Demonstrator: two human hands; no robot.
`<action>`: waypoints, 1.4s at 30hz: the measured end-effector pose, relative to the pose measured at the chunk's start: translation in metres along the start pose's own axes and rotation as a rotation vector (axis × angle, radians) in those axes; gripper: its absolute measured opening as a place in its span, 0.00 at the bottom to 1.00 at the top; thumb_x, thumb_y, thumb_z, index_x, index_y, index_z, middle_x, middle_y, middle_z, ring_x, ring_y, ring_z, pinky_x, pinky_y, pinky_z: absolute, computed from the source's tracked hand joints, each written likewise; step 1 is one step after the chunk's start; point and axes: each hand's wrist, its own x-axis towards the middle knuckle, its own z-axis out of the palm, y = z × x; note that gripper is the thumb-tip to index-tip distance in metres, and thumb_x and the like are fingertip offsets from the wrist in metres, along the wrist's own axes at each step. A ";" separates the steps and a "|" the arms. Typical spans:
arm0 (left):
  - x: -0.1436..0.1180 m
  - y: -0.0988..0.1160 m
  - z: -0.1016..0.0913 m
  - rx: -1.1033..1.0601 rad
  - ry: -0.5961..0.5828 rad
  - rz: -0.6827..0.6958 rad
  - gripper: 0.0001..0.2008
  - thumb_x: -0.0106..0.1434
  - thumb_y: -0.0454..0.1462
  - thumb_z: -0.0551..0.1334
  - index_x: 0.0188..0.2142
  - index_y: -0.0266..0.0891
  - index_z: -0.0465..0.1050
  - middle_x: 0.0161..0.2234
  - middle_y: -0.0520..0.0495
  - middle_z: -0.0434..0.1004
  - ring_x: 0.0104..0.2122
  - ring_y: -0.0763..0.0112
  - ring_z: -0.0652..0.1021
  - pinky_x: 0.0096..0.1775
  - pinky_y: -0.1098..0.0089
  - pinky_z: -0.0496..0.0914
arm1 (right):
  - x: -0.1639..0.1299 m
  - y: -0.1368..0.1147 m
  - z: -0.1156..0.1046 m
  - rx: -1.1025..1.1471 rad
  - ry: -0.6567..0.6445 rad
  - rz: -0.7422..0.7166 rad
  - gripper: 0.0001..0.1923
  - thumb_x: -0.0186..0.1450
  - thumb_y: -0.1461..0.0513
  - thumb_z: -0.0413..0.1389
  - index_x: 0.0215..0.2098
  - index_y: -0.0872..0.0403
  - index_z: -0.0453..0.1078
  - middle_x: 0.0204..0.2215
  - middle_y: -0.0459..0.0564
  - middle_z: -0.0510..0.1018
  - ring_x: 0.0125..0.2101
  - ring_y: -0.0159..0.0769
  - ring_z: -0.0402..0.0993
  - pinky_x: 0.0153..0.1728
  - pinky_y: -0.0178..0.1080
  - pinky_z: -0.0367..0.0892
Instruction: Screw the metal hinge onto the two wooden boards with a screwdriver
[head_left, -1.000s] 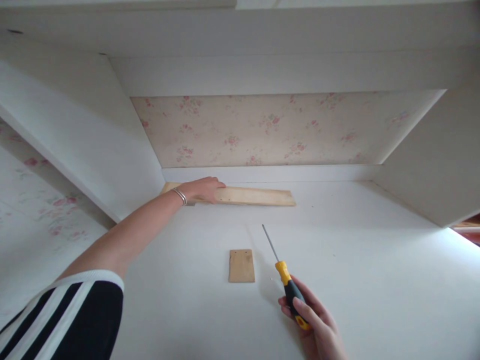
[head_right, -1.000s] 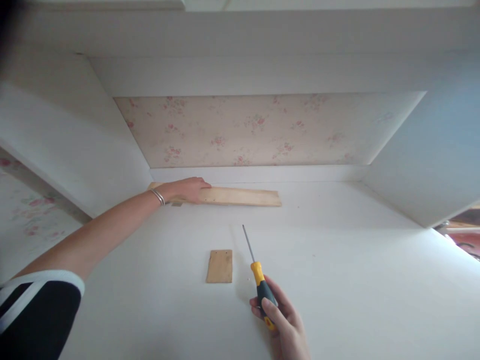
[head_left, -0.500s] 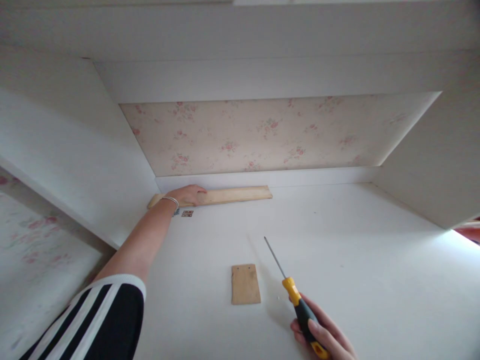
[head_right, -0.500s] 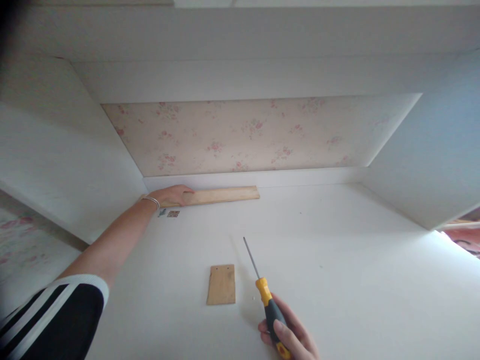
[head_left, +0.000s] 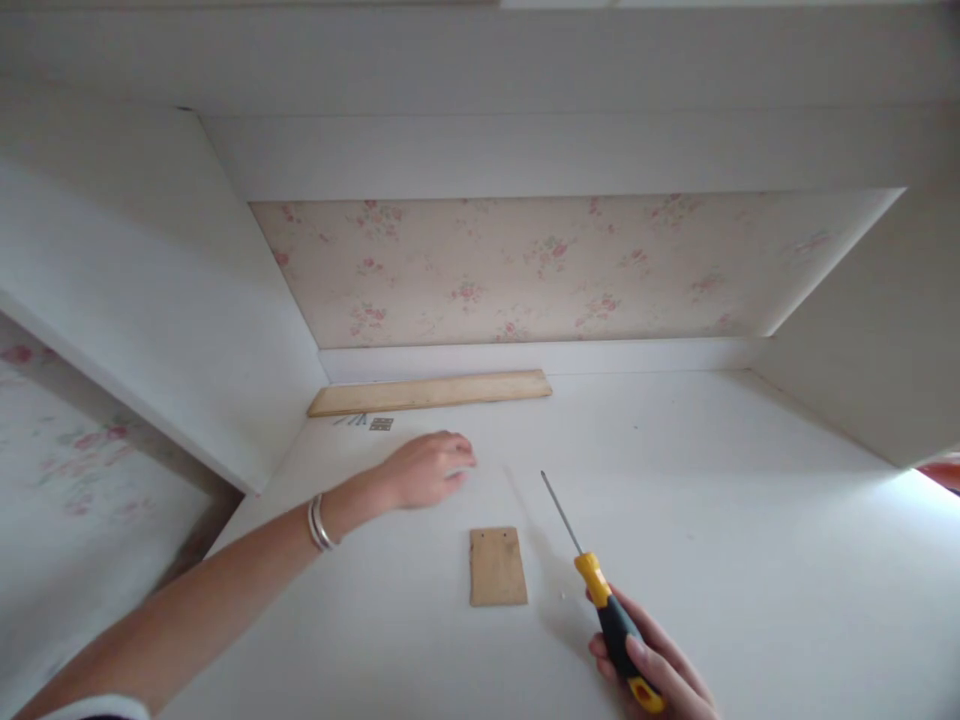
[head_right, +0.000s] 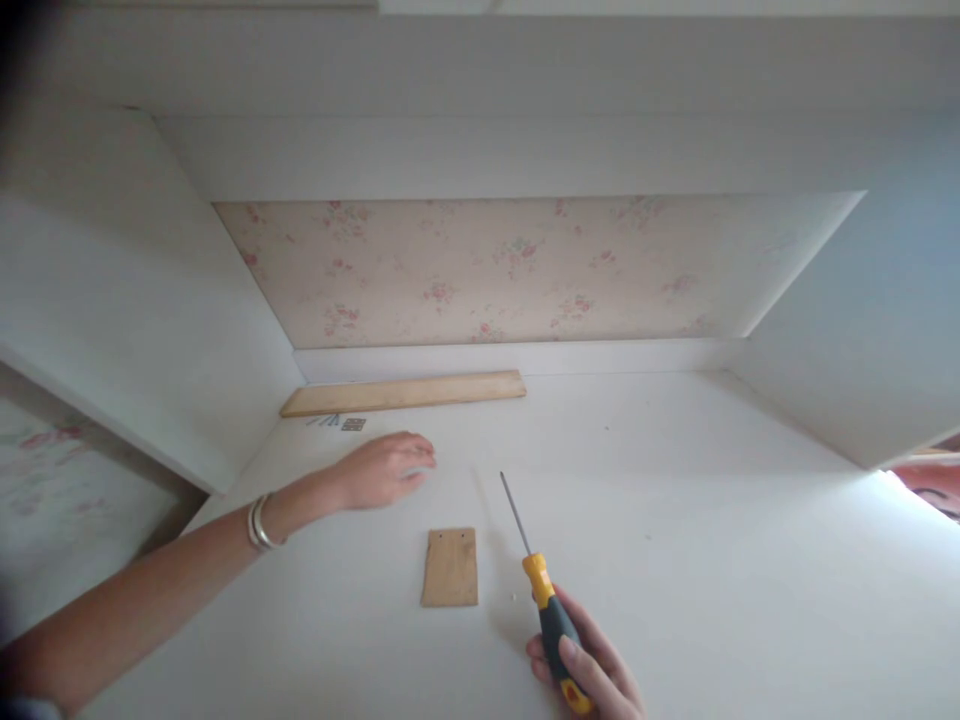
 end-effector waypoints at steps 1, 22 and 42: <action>-0.007 0.024 0.006 -0.022 -0.002 0.057 0.14 0.64 0.41 0.53 0.45 0.43 0.72 0.48 0.47 0.71 0.47 0.68 0.71 0.52 0.66 0.63 | -0.001 0.000 0.001 -0.003 -0.004 -0.006 0.34 0.49 0.56 0.66 0.52 0.55 0.68 0.39 0.54 0.78 0.37 0.40 0.74 0.38 0.37 0.69; -0.070 0.009 0.055 0.192 -0.017 -0.336 0.18 0.62 0.28 0.50 0.49 0.38 0.70 0.48 0.42 0.73 0.47 0.64 0.73 0.48 0.66 0.67 | -0.026 0.006 0.022 -0.272 -0.099 -0.202 0.31 0.54 0.55 0.63 0.54 0.55 0.65 0.41 0.50 0.77 0.39 0.40 0.74 0.49 0.42 0.63; -0.058 -0.084 0.050 0.120 0.167 -0.587 0.24 0.55 0.21 0.48 0.46 0.36 0.70 0.48 0.43 0.73 0.49 0.69 0.71 0.52 0.69 0.63 | 0.082 0.033 0.211 -1.714 -0.210 -0.947 0.18 0.66 0.62 0.42 0.52 0.52 0.64 0.48 0.51 0.72 0.39 0.37 0.72 0.36 0.34 0.62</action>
